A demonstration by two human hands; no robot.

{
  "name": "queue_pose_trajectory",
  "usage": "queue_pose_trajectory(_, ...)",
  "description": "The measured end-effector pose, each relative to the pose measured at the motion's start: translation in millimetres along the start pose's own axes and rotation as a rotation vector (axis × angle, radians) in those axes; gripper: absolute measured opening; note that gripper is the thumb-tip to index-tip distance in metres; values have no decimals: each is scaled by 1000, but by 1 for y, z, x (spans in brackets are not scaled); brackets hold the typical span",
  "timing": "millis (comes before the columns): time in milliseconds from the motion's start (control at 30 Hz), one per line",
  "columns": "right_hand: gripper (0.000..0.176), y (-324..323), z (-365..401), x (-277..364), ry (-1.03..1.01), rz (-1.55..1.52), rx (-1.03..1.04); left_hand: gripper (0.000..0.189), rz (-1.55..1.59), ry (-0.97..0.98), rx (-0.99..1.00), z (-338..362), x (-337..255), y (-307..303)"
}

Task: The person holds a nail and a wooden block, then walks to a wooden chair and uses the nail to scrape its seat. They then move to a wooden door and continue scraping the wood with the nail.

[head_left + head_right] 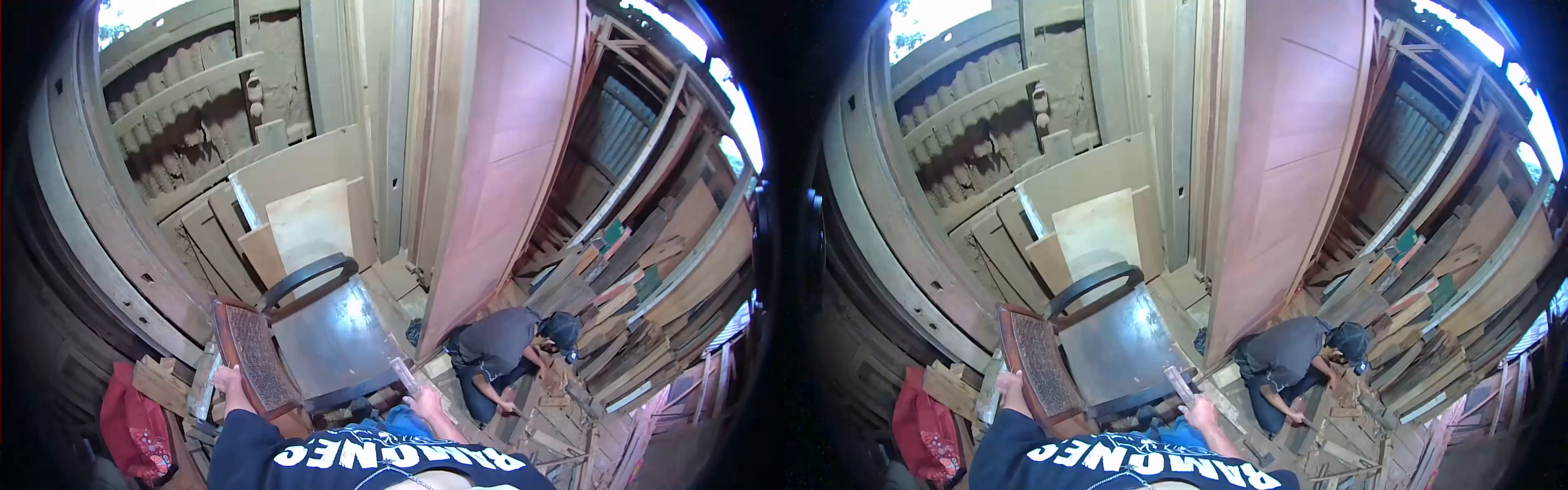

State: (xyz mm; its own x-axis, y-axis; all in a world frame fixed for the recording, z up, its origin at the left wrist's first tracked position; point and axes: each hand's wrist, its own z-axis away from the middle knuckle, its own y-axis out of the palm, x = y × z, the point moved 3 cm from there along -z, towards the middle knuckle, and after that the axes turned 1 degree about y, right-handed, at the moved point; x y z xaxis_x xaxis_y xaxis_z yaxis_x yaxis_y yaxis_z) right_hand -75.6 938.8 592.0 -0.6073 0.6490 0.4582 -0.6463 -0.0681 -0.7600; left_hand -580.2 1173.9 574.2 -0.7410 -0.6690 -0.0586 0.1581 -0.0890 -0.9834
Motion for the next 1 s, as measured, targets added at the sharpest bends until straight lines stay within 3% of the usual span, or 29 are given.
queue_pose_trajectory(100,50,-12,8,8,-35,-74,-137,45,114,-55,-106,3,-22,-5)
queue_pose_trajectory(167,50,-2,-2,-1,-129,-94,-181,49,240,59,-297,34,-49,-23)
queue_pose_trajectory(233,48,-2,-1,4,-107,-115,-163,53,399,162,-86,89,-77,-66)
queue_pose_trajectory(267,46,-6,0,11,-60,-97,-99,56,468,227,-96,103,-88,-52)
queue_pose_trajectory(367,53,-11,-7,26,-136,-168,11,52,661,588,286,158,-111,-37)
queue_pose_trajectory(433,50,-10,-13,35,-226,-180,-20,47,712,767,541,192,-112,-32)
queue_pose_trajectory(500,49,-25,-14,58,-259,-185,3,42,740,820,628,225,-104,-41)
queue_pose_trajectory(533,38,-29,-15,66,-250,-191,3,41,726,832,648,239,-98,-48)
queue_pose_trajectory(700,37,-50,-19,99,-438,-117,2,37,788,785,664,263,-64,-52)
queue_pose_trajectory(833,34,-69,-5,115,-415,-163,77,36,795,648,582,263,-46,-61)
queue_pose_trajectory(1000,32,-76,-5,106,-406,-225,112,35,832,674,473,257,-49,-65)
